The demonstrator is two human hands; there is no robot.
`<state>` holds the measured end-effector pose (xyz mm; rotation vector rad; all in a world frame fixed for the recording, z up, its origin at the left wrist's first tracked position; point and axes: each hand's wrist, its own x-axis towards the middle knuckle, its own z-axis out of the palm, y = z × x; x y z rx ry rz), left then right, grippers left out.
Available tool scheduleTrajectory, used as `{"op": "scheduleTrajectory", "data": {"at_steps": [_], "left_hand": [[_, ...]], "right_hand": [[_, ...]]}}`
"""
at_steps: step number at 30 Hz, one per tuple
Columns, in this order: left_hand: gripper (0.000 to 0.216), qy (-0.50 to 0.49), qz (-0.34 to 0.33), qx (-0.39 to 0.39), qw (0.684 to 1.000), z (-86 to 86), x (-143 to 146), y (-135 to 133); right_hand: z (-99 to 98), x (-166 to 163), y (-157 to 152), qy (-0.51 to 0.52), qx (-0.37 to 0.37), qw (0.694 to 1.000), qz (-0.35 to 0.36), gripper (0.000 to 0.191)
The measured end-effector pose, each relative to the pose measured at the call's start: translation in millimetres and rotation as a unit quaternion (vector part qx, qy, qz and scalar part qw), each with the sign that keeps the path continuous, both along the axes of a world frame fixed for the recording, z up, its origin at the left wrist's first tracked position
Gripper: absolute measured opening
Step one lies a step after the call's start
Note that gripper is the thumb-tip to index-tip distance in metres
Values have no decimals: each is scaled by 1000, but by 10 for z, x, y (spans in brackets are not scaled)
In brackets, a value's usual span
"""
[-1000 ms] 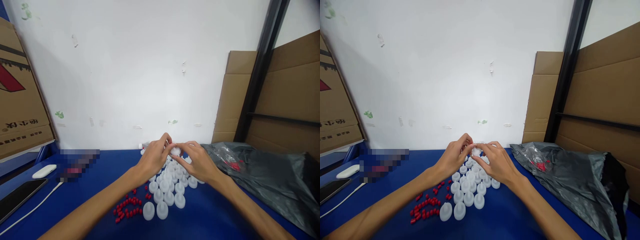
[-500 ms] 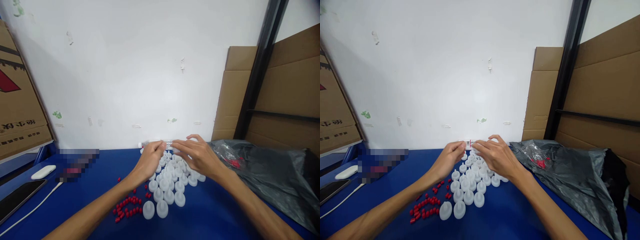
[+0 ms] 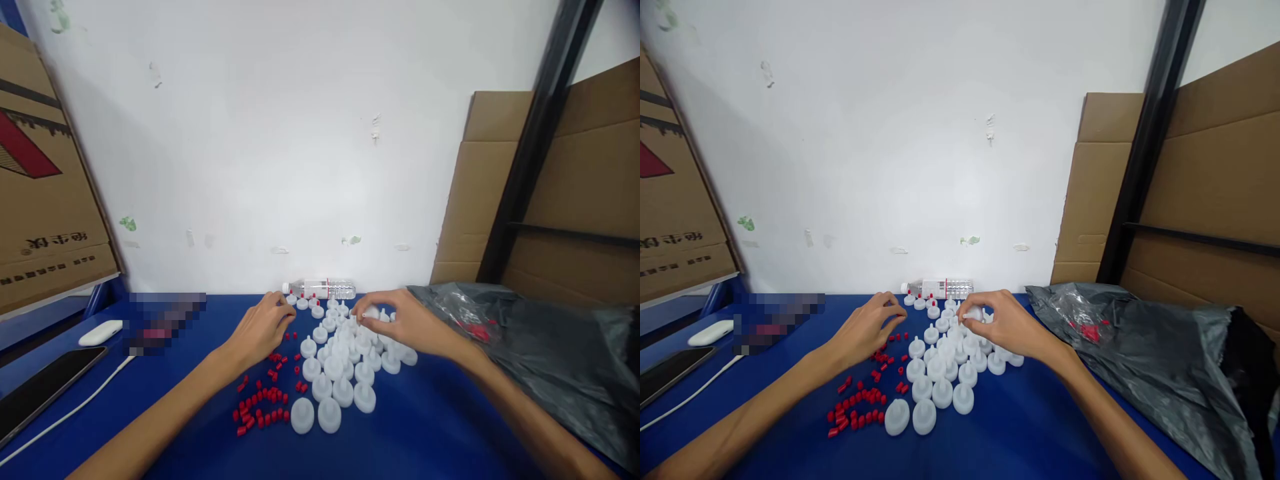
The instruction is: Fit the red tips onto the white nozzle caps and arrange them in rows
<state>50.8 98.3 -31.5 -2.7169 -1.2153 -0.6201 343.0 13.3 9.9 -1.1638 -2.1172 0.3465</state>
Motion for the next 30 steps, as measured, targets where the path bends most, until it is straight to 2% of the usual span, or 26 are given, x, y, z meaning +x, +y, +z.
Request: {"op": "scheduleTrajectory", "data": {"at_steps": [1,4,6,10,14,24,30], "left_hand": [[26,-3,-7,-7,1000,3,0,-3],[28,-3,-39,-12,999,16,12,-40],[28,7,-56,-7,998,11,27,-78],[27,38,-78,7,996,-23,52,-118],[21,47,-64,20,997,-47,44,-99],[24,37,-69,27,997,-9,47,-127],[23,39,-76,23,996,-38,51,-116]], "right_hand": [[-1,7,3,14,-35,999,19,6],[-13,36,16,40,-126,989,60,17],[-30,36,22,17,-143,988,63,19],[-86,0,34,-38,-102,992,58,20],[-133,-27,51,-71,-76,994,45,21],[-159,-73,53,-87,-77,993,25,16],[-165,-83,47,-88,-78,993,14,20]]}}
